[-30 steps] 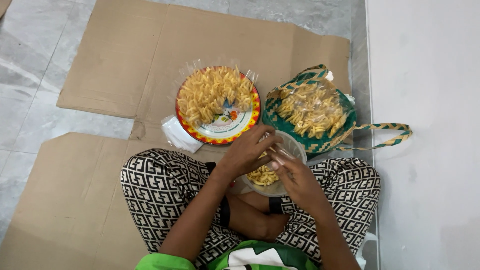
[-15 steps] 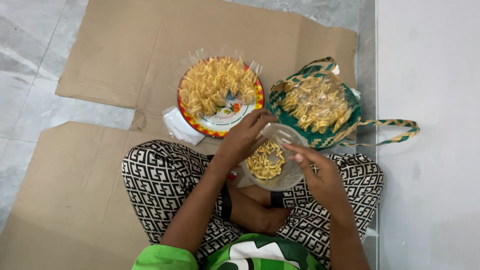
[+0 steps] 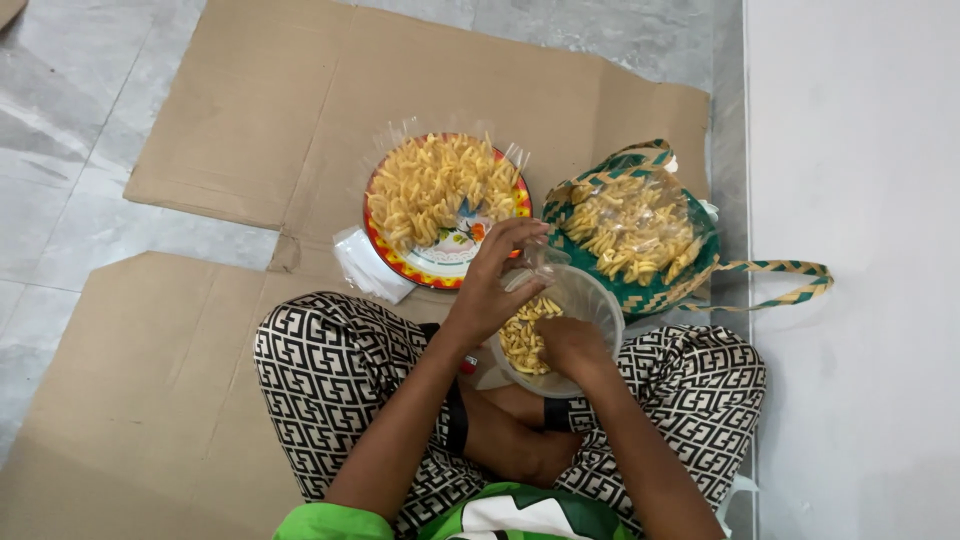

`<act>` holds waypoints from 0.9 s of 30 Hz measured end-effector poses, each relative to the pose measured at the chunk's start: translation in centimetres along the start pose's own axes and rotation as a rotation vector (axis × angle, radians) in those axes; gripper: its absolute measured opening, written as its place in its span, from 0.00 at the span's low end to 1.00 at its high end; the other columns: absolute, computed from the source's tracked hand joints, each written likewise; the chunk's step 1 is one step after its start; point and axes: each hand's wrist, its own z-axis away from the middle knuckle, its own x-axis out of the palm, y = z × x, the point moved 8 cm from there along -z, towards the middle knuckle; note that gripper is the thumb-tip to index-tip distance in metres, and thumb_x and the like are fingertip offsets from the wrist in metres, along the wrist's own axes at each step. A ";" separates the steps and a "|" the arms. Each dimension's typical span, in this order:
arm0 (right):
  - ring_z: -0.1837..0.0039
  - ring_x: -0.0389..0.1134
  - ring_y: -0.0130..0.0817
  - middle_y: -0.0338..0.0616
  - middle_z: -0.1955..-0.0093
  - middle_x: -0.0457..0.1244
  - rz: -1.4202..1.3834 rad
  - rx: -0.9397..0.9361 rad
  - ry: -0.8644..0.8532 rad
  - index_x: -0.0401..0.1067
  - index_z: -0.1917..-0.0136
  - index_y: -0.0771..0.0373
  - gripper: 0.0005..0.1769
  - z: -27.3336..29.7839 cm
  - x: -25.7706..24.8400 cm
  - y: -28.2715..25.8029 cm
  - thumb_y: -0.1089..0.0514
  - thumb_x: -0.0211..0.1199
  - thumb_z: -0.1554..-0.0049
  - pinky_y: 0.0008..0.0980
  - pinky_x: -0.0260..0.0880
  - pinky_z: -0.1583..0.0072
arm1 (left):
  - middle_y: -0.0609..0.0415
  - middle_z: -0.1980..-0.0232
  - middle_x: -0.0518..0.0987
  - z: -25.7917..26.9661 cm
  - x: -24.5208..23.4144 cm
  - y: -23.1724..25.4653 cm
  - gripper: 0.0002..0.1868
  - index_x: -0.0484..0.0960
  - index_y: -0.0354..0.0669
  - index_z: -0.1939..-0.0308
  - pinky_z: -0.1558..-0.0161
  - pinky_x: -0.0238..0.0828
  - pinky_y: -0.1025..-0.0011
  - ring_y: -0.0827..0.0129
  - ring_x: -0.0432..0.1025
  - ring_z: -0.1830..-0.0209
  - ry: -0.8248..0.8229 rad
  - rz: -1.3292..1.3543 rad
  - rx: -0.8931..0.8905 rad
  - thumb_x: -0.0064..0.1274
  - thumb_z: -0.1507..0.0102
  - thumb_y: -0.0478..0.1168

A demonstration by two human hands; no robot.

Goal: A person sitting on the floor is picking up fried snacks from a plate and a basket and placing them into a clear plastic container.

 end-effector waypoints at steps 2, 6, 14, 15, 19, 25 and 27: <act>0.40 0.73 0.54 0.53 0.43 0.71 0.151 0.084 -0.120 0.72 0.35 0.51 0.22 -3.5 5.2 2.7 0.55 0.66 0.43 0.53 0.71 0.46 | 0.48 0.32 0.66 -0.1 0.0 0.5 0.31 0.72 0.50 0.32 0.39 0.76 0.54 0.48 0.68 0.34 -0.003 -0.007 0.019 0.61 0.38 0.28; 0.36 0.72 0.51 0.52 0.38 0.70 0.198 0.067 -0.236 0.74 0.36 0.55 0.19 -2.1 3.9 0.3 0.53 0.64 0.41 0.51 0.73 0.42 | 0.44 0.33 0.67 -0.3 -0.2 1.2 0.32 0.73 0.47 0.33 0.39 0.75 0.53 0.43 0.68 0.33 0.007 -0.009 0.043 0.61 0.39 0.25; 0.37 0.72 0.54 0.54 0.43 0.70 0.090 0.020 -0.197 0.76 0.42 0.57 0.14 -1.1 1.9 -1.3 0.52 0.60 0.39 0.52 0.74 0.41 | 0.45 0.32 0.66 -0.2 0.2 1.1 0.32 0.72 0.48 0.32 0.38 0.75 0.52 0.43 0.67 0.32 -0.004 -0.022 0.056 0.59 0.39 0.24; 0.37 0.72 0.54 0.54 0.43 0.70 0.090 0.019 -0.198 0.76 0.42 0.57 0.14 -1.3 1.8 -1.3 0.52 0.60 0.39 0.52 0.74 0.41 | 0.45 0.32 0.66 -0.2 0.1 1.0 0.32 0.72 0.48 0.32 0.38 0.75 0.52 0.43 0.67 0.32 -0.004 -0.022 0.055 0.59 0.39 0.24; 0.39 0.72 0.54 0.53 0.43 0.70 0.195 0.016 -0.219 0.76 0.42 0.59 0.14 -2.6 3.9 -0.3 0.55 0.61 0.40 0.54 0.74 0.44 | 0.46 0.32 0.66 -0.2 0.0 0.9 0.30 0.72 0.48 0.32 0.39 0.76 0.53 0.43 0.67 0.32 0.005 -0.042 0.058 0.61 0.37 0.29; 0.39 0.72 0.52 0.53 0.43 0.70 0.150 -0.023 -0.238 0.76 0.41 0.58 0.15 -2.6 5.5 -0.2 0.53 0.60 0.40 0.53 0.75 0.43 | 0.45 0.33 0.66 -0.2 0.2 0.9 0.30 0.72 0.48 0.32 0.39 0.76 0.52 0.42 0.68 0.33 0.005 -0.057 0.056 0.61 0.37 0.30; 0.39 0.72 0.52 0.53 0.43 0.70 0.121 -0.038 -0.222 0.76 0.41 0.57 0.16 -2.3 5.1 -0.9 0.52 0.59 0.39 0.53 0.75 0.43 | 0.44 0.33 0.67 -0.1 0.1 0.8 0.29 0.72 0.48 0.33 0.39 0.76 0.52 0.43 0.68 0.33 0.006 -0.066 0.058 0.62 0.37 0.31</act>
